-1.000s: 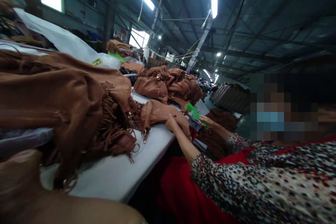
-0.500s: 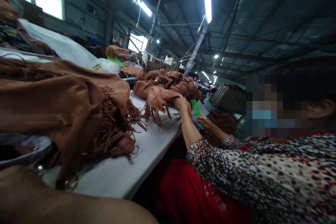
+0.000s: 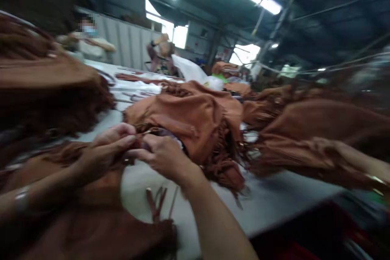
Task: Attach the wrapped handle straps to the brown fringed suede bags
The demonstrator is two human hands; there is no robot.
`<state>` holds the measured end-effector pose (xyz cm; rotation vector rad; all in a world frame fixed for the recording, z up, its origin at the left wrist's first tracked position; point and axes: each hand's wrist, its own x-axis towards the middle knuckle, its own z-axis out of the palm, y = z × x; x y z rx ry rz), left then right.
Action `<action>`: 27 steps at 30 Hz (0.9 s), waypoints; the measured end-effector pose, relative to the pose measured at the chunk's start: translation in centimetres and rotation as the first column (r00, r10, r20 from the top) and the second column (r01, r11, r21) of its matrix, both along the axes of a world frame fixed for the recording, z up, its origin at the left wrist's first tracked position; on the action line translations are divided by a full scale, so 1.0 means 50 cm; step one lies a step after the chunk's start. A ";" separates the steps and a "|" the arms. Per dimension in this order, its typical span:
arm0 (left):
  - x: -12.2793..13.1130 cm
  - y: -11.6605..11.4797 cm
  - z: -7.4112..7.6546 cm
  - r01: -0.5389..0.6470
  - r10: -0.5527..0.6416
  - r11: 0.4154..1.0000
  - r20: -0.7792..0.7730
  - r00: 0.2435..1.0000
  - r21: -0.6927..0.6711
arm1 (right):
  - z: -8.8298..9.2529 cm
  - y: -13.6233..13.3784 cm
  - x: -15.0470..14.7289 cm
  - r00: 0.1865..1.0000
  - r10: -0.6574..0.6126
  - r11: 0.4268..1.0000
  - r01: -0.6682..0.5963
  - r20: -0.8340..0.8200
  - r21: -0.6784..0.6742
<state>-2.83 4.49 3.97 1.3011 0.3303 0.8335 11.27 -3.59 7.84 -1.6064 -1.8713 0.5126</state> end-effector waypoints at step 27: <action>0.017 0.068 -0.041 -0.123 0.122 0.992 -0.026 0.992 -0.033 | -0.056 0.058 0.024 0.999 -0.035 0.998 0.033 0.041 0.044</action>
